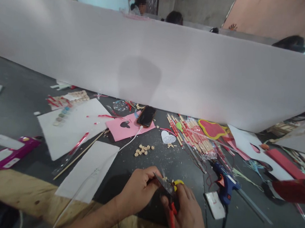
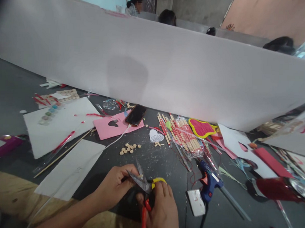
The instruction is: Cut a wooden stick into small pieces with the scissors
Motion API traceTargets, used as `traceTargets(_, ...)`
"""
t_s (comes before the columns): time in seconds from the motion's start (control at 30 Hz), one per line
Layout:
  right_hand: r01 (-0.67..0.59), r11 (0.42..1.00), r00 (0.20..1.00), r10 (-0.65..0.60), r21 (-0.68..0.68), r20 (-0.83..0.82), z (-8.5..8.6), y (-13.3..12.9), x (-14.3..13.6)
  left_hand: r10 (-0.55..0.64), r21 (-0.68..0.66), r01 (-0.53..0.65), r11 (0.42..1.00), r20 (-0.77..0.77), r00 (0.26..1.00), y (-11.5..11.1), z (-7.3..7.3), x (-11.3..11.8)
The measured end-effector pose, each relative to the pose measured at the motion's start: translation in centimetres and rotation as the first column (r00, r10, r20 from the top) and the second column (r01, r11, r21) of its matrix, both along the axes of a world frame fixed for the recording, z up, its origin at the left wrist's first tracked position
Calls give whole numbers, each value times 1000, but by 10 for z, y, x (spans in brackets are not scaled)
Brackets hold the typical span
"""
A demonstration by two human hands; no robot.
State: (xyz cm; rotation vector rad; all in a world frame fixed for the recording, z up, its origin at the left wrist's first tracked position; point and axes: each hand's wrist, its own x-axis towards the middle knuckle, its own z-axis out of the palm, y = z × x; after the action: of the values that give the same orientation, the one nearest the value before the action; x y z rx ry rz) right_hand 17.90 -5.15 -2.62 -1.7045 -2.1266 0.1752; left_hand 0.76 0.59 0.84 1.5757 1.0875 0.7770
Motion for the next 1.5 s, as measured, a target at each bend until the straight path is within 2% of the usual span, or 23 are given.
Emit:
traceTargets(0.17, 14, 1000, 1000, -14, 7, -21, 1, 3, 3, 24, 12, -23, 1000, -15, 1000, 1, -2, 2)
traceTargets(0.3, 10, 999, 998, -12, -38, -64, -1, 3, 5, 21, 27, -21, 999, -15, 1000, 1, -5, 3)
traceTargets(0.53, 50, 994, 996, -56, -97, -63, 0, 3, 4, 67, -29, -68, 997, -32, 997, -1, -8, 5)
traceTargets(0.7, 19, 1000, 1000, -19, -7, -15, 0, 1, 2, 77, 33, -74, 997, -103, 992, 0, -4, 5)
traceTargets(0.83, -24, 996, 1000, 23, 80, 22, 3, 1, 0, 38, 9, -38, 999, -56, 998, 4, 1, 2)
traceTargets(0.97, -26, 995, 999, 23, 95, 35, 6, 2, 0, -3, -27, 3, 1000, -4, 1000, 5, 2, -2)
traceTargets(1.07, -14, 998, 1000, 13, 67, 23, 5, 1, 0, -8, -51, 9, 999, 12, 1000, 5, 0, -3)
traceTargets(1.3, 56, 991, 989, -71, -121, -128, -2, -4, -3, -9, -111, 14, 994, 44, 999, 5, -4, -2)
traceTargets(1.5, 92, 988, 977, -114, -124, -180, -6, -5, -5, 4, -106, 1, 994, 49, 999, 3, -2, 1)
